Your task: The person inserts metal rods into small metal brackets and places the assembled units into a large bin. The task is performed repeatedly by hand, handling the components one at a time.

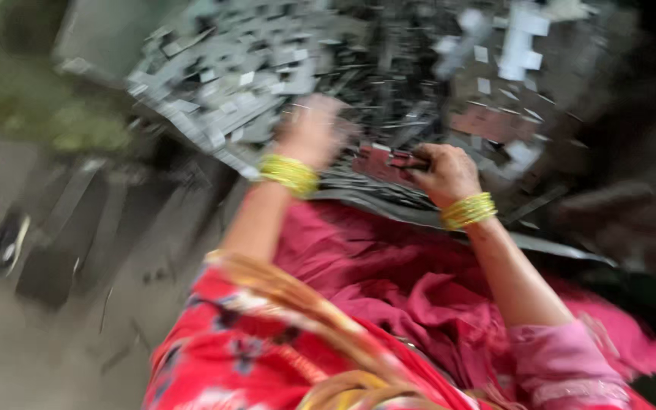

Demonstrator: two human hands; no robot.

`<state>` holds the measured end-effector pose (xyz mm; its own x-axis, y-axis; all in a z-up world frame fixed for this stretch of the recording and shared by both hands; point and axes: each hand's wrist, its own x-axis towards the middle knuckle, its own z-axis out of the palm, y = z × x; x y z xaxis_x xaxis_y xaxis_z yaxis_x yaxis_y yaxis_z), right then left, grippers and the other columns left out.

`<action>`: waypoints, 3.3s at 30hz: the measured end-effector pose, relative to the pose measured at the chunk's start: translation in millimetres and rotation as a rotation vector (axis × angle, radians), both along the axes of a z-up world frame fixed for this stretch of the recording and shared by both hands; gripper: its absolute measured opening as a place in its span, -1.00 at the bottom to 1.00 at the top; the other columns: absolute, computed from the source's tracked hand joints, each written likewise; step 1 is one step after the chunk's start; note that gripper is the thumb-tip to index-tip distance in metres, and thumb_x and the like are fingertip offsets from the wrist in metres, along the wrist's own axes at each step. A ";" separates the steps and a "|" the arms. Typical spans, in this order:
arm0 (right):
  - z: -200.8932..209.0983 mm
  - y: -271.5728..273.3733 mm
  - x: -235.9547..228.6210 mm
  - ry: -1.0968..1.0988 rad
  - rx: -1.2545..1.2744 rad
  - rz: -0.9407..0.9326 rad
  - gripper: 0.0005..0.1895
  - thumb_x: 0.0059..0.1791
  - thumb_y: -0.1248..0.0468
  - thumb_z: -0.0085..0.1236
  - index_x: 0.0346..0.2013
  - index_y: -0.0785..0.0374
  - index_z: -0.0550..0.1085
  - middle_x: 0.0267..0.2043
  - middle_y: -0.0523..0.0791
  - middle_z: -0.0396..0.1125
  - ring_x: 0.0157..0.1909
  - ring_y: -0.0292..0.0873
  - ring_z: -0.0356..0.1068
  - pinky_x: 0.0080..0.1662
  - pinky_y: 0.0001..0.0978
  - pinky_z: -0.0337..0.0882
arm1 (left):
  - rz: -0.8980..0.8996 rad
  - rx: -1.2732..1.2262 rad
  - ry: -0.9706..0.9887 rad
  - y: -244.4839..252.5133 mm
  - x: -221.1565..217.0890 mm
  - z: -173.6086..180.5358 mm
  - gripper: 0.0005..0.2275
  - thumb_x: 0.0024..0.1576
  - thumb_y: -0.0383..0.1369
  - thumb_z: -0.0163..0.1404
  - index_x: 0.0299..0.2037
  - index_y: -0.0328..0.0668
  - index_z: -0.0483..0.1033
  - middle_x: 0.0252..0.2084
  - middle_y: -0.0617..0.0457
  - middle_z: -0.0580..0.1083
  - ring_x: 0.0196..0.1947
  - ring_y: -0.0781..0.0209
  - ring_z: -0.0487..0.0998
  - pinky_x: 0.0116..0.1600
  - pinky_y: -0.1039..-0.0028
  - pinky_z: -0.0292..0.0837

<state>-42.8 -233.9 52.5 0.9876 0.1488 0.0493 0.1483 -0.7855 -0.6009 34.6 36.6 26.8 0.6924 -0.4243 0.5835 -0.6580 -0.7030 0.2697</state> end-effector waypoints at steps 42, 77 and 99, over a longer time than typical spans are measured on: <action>-97.3 -20.3 76.3 0.264 -0.446 -0.170 -0.68 -0.10 0.05 0.32 -0.22 0.20 0.57 -0.11 0.09 0.36 -0.13 0.12 0.45 -0.10 -0.06 0.47 | 0.198 -0.496 0.217 16.3 -77.8 56.4 -0.82 0.18 -0.58 0.10 -0.04 -0.22 0.61 0.00 -0.06 0.55 0.04 0.00 0.59 0.19 0.30 0.48; -90.2 16.7 -7.9 0.514 1.731 -0.539 -0.61 0.03 0.06 0.09 -0.01 0.29 0.51 -0.21 -0.03 0.52 -0.33 -0.06 0.54 -0.31 -0.15 0.56 | 0.009 -1.492 1.013 -69.8 -67.0 -34.2 -0.75 0.06 -0.53 0.27 -0.06 -0.40 0.63 -0.20 0.05 0.62 -0.29 0.37 0.59 -0.10 0.57 0.57; -106.4 62.5 -0.2 0.396 1.626 -0.693 -0.58 0.14 0.05 0.05 0.09 0.34 0.49 -0.05 -0.03 0.48 -0.12 -0.05 0.51 -0.05 -0.06 0.52 | 0.082 -1.497 0.980 -45.5 -92.3 -22.0 -0.76 0.08 -0.48 0.27 -0.07 -0.36 0.62 -0.19 0.06 0.62 -0.27 0.38 0.61 -0.12 0.57 0.57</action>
<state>-43.0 -171.3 -53.9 0.8312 -0.2014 -0.5181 -0.2421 0.7078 -0.6636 -57.6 -8.8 4.7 0.9779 0.0765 -0.1947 0.1381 0.4627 0.8757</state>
